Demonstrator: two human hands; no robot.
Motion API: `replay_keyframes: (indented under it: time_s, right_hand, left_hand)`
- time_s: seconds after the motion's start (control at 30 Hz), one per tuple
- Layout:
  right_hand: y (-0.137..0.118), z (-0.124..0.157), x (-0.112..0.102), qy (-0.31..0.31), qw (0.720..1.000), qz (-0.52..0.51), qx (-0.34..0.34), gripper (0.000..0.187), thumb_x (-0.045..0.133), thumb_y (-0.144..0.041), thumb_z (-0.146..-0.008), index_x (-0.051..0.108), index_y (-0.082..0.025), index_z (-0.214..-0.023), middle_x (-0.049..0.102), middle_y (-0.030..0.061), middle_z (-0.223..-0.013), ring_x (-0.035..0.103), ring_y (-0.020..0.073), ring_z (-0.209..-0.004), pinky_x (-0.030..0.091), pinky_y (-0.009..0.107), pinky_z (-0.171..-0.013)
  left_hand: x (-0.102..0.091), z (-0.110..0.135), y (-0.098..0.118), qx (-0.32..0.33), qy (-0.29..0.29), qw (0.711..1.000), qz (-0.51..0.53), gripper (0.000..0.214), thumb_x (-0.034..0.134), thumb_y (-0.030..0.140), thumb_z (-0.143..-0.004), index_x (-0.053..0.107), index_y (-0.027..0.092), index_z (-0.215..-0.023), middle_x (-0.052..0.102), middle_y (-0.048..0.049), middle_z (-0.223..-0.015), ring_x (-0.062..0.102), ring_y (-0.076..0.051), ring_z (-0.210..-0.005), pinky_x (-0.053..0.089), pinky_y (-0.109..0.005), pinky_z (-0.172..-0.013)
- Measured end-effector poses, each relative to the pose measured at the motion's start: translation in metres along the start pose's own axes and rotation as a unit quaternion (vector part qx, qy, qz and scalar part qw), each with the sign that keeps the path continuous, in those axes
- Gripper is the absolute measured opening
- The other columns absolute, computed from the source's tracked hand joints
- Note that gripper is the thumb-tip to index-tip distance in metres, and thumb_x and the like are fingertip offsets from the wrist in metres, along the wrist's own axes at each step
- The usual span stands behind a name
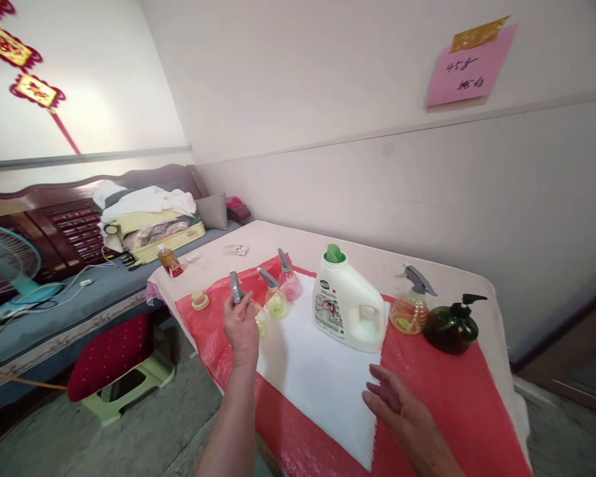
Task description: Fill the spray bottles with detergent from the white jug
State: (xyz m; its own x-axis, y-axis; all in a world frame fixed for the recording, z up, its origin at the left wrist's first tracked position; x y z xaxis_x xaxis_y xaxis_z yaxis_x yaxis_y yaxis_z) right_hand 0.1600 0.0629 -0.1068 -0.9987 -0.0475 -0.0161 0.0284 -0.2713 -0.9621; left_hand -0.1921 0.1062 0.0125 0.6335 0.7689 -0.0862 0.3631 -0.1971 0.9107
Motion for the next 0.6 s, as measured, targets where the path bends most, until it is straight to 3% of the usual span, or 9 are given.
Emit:
replay_keyframes:
  time_s: [0.07, 0.13, 0.2, 0.3, 0.37, 0.43, 0.6]
  right_hand:
    - [-0.009, 0.006, 0.005, -0.012, 0.998, -0.06, -0.005, 0.068, 0.071, -0.061, -0.067, 0.055, -0.023, -0.12, 0.05, 0.0126, -0.138, 0.051, 0.0304, -0.123, 0.041, 0.043, -0.102]
    - [-0.015, 0.011, 0.015, -0.044, 0.986, -0.163, -0.002, 0.062, 0.07, -0.061, -0.07, 0.058, -0.025, -0.119, 0.049, 0.01, -0.14, 0.049, 0.0293, -0.125, 0.041, 0.043, -0.103]
    - [-0.023, 0.02, 0.037, -0.128, 0.948, -0.291, 0.012, 0.067, 0.065, -0.067, -0.071, 0.055, -0.028, -0.124, 0.048, 0.009, -0.141, 0.048, 0.0301, -0.125, 0.044, 0.046, -0.098]
    - [-0.037, 0.04, 0.071, -0.266, 0.875, -0.404, 0.032, 0.07, 0.063, -0.065, -0.075, 0.046, -0.03, -0.134, 0.052, 0.0103, -0.136, 0.058, 0.0301, -0.112, 0.051, 0.044, -0.083]
    - [-0.042, 0.049, 0.081, -0.302, 0.857, -0.417, 0.029, 0.065, 0.068, -0.049, -0.078, 0.046, -0.028, -0.135, 0.059, 0.0104, -0.126, 0.063, 0.0262, -0.101, 0.052, 0.035, -0.075]
    - [-0.044, 0.051, 0.082, -0.302, 0.854, -0.423, 0.016, 0.058, 0.07, -0.039, -0.077, 0.05, -0.025, -0.13, 0.065, 0.0094, -0.113, 0.066, 0.0221, -0.09, 0.05, 0.027, -0.068]
    - [-0.039, 0.049, 0.083, -0.312, 0.859, -0.403, 0.04, 0.056, 0.062, -0.054, -0.077, 0.057, -0.019, -0.119, 0.067, 0.0109, -0.095, 0.065, 0.0176, -0.068, 0.044, 0.022, -0.052]
  left_hand:
    - [-0.001, 0.009, 0.016, -0.018, -0.015, 0.995, 0.093, 0.025, 0.067, 0.032, -0.074, 0.074, 0.018, -0.093, 0.064, -0.0094, -0.111, 0.06, -0.023, -0.104, 0.046, -0.034, -0.09]
    - [0.02, 0.027, 0.02, -0.116, -0.095, 0.951, 0.272, 0.018, 0.079, 0.025, -0.061, 0.074, 0.018, -0.076, 0.069, -0.0066, -0.091, 0.064, -0.022, -0.091, 0.048, -0.034, -0.085]
    - [0.05, 0.055, 0.032, -0.191, -0.191, 0.884, 0.381, 0.016, 0.082, 0.02, -0.056, 0.071, 0.017, -0.067, 0.069, -0.0052, -0.082, 0.066, -0.022, -0.083, 0.049, -0.035, -0.081]
    - [0.081, 0.095, 0.052, -0.231, -0.285, 0.832, 0.416, 0.015, 0.08, 0.017, -0.061, 0.066, 0.015, -0.066, 0.07, -0.0046, -0.084, 0.066, -0.017, -0.077, 0.05, -0.032, -0.078]
    - [0.093, 0.114, 0.061, -0.25, -0.302, 0.812, 0.432, 0.017, 0.079, 0.014, -0.064, 0.064, 0.017, -0.071, 0.069, -0.0022, -0.081, 0.064, -0.013, -0.07, 0.05, -0.028, -0.074]
    - [0.098, 0.126, 0.066, -0.271, -0.296, 0.79, 0.463, 0.02, 0.077, 0.015, -0.069, 0.064, 0.02, -0.082, 0.068, -0.0007, -0.082, 0.063, -0.012, -0.07, 0.049, -0.025, -0.072]
    - [0.108, 0.142, 0.068, -0.339, -0.315, 0.741, 0.486, 0.029, 0.064, 0.039, -0.084, 0.063, 0.016, -0.102, 0.068, -0.0113, -0.101, 0.065, -0.021, -0.09, 0.05, -0.035, -0.08]
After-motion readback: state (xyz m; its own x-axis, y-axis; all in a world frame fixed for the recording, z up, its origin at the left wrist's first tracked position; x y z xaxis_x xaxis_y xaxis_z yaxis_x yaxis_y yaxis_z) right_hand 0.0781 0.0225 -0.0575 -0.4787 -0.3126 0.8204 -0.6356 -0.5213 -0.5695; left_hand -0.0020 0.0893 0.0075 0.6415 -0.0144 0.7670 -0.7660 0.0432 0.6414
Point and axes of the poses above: each hand's wrist, its own z-axis away from the middle knuckle, its own x-axis out of the palm, y = z × x, the point moved 10 cm from there along -z, towards the middle knuckle
